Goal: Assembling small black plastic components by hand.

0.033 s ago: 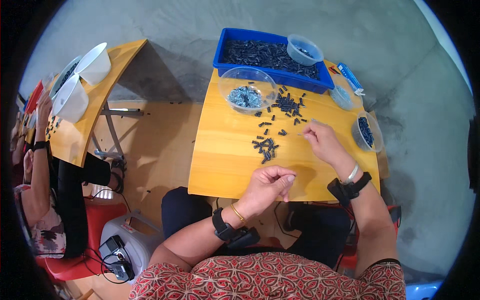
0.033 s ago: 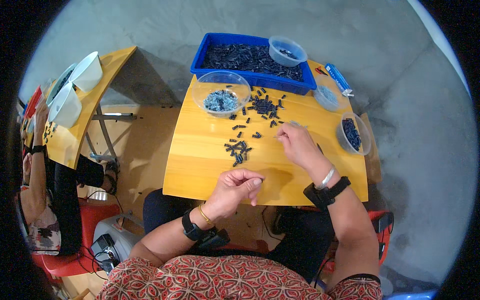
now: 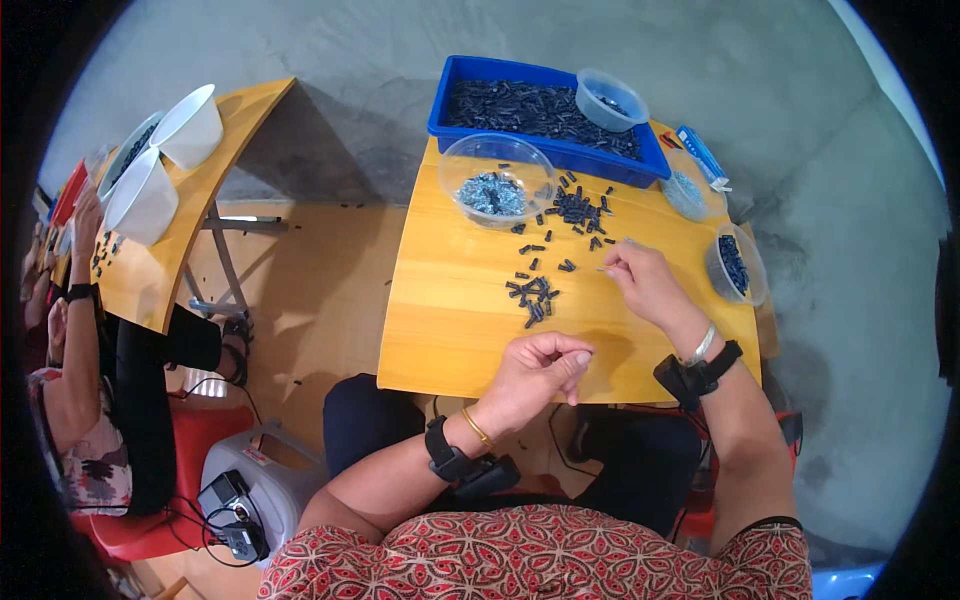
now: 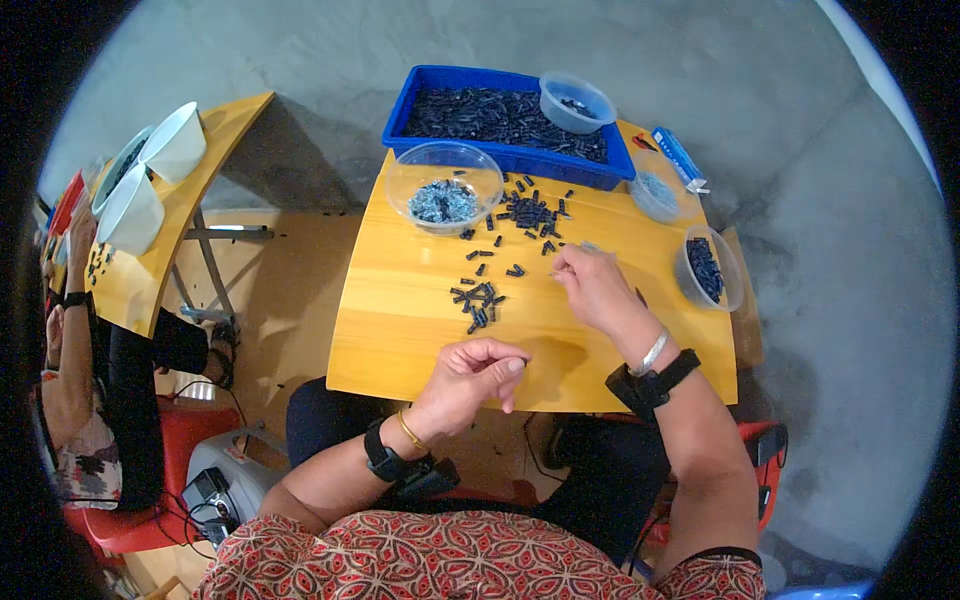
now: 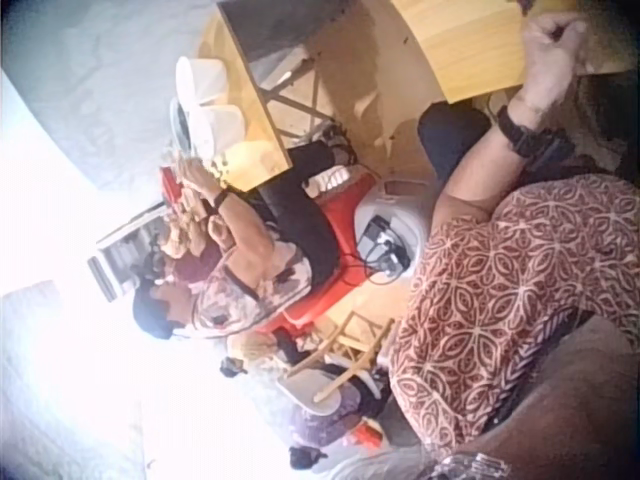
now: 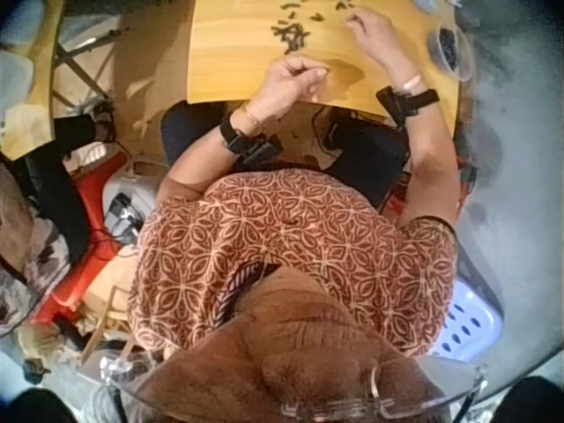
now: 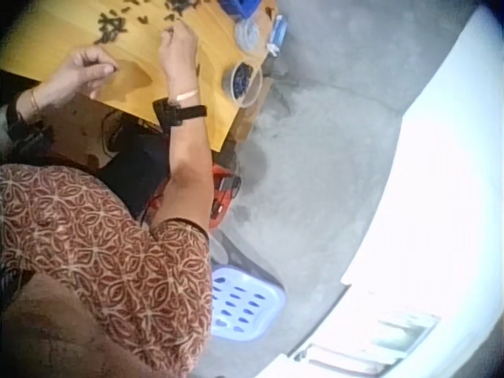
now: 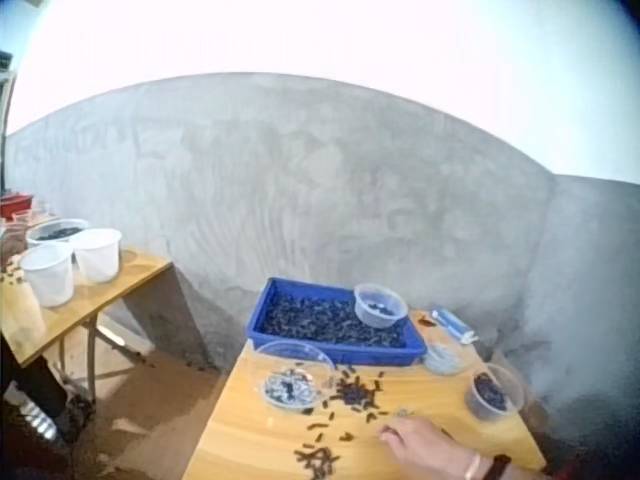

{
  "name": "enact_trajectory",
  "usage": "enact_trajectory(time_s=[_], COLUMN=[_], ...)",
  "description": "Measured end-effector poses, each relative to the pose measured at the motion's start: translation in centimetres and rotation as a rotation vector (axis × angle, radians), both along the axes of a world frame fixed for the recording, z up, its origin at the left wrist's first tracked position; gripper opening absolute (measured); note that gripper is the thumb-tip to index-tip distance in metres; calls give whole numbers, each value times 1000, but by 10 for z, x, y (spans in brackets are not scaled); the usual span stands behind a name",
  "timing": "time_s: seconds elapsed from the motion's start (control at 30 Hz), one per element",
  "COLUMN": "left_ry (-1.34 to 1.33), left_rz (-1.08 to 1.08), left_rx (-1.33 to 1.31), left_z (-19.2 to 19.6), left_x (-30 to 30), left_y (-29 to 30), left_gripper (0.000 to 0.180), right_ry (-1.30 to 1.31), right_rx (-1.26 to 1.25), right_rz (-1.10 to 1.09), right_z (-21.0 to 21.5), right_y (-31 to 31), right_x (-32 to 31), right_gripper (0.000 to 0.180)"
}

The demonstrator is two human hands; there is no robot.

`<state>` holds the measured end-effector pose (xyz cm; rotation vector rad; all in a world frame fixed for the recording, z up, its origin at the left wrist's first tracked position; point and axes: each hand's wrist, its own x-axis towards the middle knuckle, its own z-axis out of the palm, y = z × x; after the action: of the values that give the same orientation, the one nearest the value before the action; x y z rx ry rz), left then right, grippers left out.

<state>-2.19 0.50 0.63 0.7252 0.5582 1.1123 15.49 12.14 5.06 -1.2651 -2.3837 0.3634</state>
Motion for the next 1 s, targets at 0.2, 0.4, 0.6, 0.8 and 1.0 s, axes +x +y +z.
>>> enact_trajectory(time_s=[0.2,0.4,0.6,0.8,1.0], left_ry=[5,-20,-98,-137,-161], left_rz=[-20,-41,8,-40,-133], left_rx=[2,27,35,148,149], left_z=[0,-3,24,71,97], left_x=[-4,-1,-5,-8,-14], left_y=[0,1,-14,-47,-81], left_gripper=[12,12,12,16,18], right_ry=[-97,132,587,772,727], right_rx=[69,-37,-358,-261,-68], right_rz=[69,-59,-63,30,15], right_z=[-12,13,37,73,94], right_y=[14,-32,-110,-173,-214], right_x=[-8,-5,-9,-9,-16], right_gripper=[8,6,4,4,5])
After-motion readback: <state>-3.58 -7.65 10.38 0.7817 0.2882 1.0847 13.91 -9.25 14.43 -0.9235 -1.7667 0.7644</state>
